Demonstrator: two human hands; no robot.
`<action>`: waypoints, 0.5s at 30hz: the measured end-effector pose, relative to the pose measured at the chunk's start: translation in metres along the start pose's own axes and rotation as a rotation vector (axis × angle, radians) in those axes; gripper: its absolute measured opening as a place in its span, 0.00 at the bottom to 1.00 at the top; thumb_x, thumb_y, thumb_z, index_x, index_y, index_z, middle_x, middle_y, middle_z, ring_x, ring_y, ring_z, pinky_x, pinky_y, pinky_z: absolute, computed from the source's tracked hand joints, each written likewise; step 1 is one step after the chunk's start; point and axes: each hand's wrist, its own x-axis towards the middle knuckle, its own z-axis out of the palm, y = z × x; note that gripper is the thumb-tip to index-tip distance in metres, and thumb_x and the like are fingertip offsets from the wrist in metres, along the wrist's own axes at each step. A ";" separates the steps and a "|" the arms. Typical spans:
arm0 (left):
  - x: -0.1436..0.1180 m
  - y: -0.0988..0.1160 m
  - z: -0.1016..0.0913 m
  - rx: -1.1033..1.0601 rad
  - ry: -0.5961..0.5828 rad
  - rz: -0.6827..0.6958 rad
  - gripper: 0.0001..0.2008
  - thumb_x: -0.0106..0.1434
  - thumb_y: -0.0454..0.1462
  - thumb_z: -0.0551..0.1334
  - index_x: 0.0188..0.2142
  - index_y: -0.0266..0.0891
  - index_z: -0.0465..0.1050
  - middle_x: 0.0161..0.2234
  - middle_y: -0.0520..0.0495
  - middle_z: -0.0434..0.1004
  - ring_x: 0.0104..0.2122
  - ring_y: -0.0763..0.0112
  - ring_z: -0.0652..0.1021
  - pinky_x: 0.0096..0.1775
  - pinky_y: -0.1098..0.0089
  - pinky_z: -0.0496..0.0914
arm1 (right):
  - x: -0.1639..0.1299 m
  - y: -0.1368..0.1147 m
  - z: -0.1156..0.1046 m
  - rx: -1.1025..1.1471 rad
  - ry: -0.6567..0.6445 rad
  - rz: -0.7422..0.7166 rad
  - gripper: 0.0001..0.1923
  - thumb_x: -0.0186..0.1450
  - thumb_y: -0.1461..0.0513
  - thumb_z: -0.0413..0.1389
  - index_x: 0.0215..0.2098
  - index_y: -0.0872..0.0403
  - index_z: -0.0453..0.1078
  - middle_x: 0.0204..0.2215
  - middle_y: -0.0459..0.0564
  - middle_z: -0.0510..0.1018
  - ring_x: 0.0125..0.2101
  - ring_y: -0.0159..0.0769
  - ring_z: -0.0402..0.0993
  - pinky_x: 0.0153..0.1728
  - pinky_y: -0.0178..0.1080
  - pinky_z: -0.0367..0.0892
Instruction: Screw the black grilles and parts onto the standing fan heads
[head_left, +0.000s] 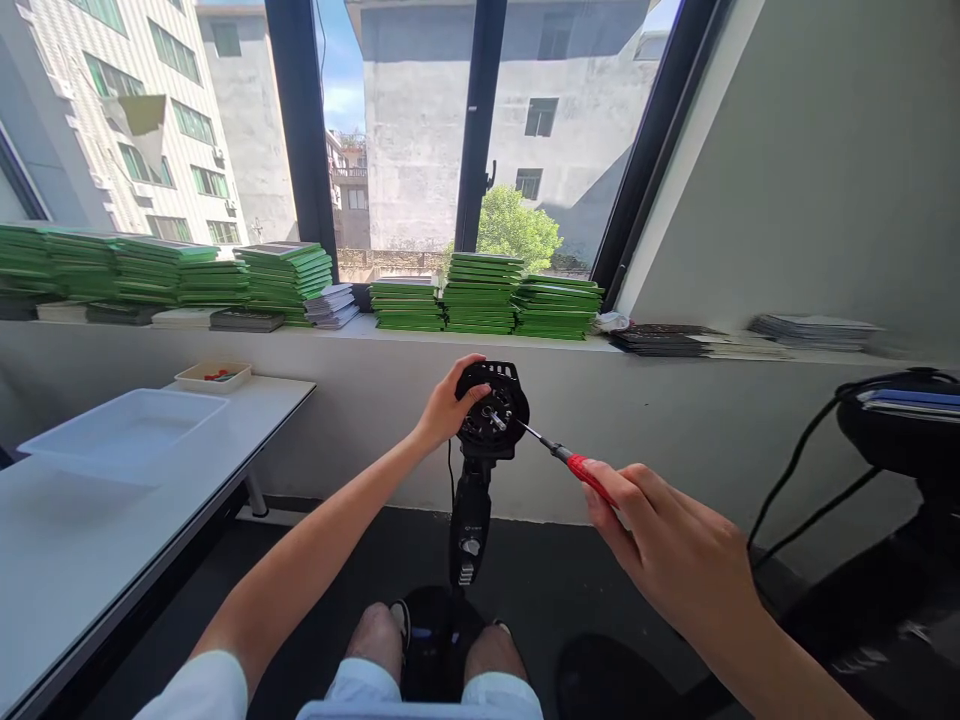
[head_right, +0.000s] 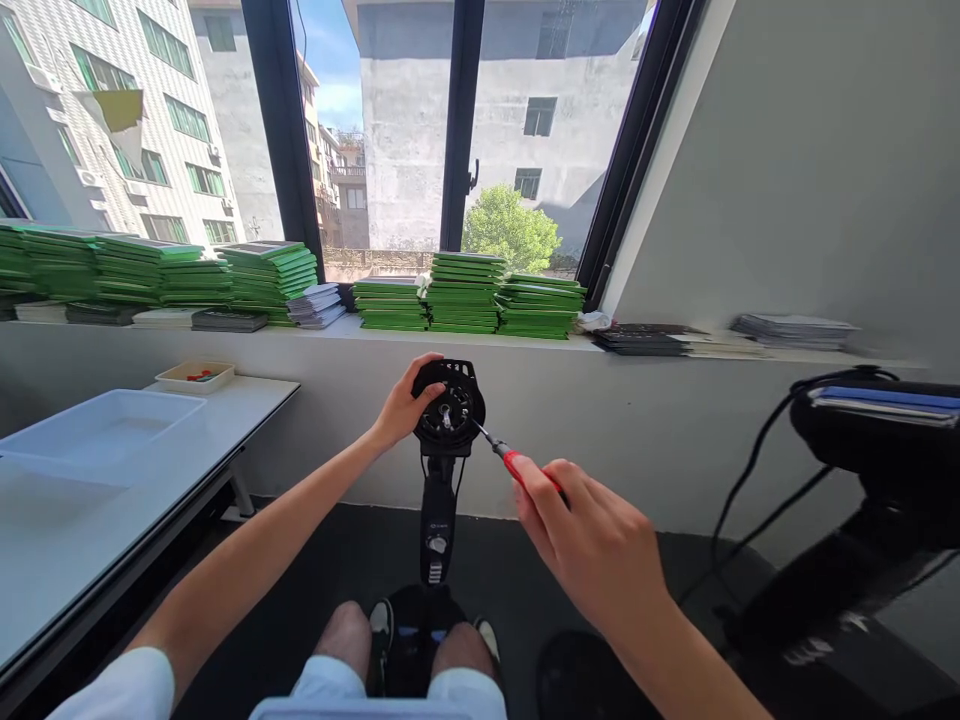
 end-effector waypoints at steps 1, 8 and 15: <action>0.000 0.000 0.000 0.000 0.005 0.000 0.21 0.71 0.44 0.62 0.61 0.45 0.67 0.53 0.46 0.79 0.53 0.60 0.79 0.57 0.61 0.73 | 0.000 0.000 0.000 0.004 -0.001 0.004 0.13 0.72 0.66 0.57 0.55 0.53 0.69 0.31 0.42 0.78 0.27 0.26 0.74 0.29 0.34 0.61; 0.000 -0.002 0.001 -0.020 0.010 0.009 0.21 0.71 0.45 0.62 0.60 0.45 0.67 0.53 0.46 0.79 0.52 0.60 0.79 0.57 0.62 0.72 | 0.003 0.000 -0.001 -0.019 0.010 -0.020 0.12 0.72 0.67 0.58 0.53 0.56 0.70 0.30 0.42 0.77 0.26 0.26 0.73 0.29 0.34 0.60; -0.001 -0.002 0.001 -0.004 0.013 0.004 0.21 0.71 0.44 0.62 0.61 0.45 0.67 0.52 0.46 0.80 0.52 0.60 0.79 0.57 0.61 0.73 | 0.005 0.001 -0.001 -0.050 0.005 -0.057 0.11 0.72 0.67 0.58 0.52 0.56 0.70 0.30 0.43 0.76 0.25 0.27 0.70 0.28 0.35 0.58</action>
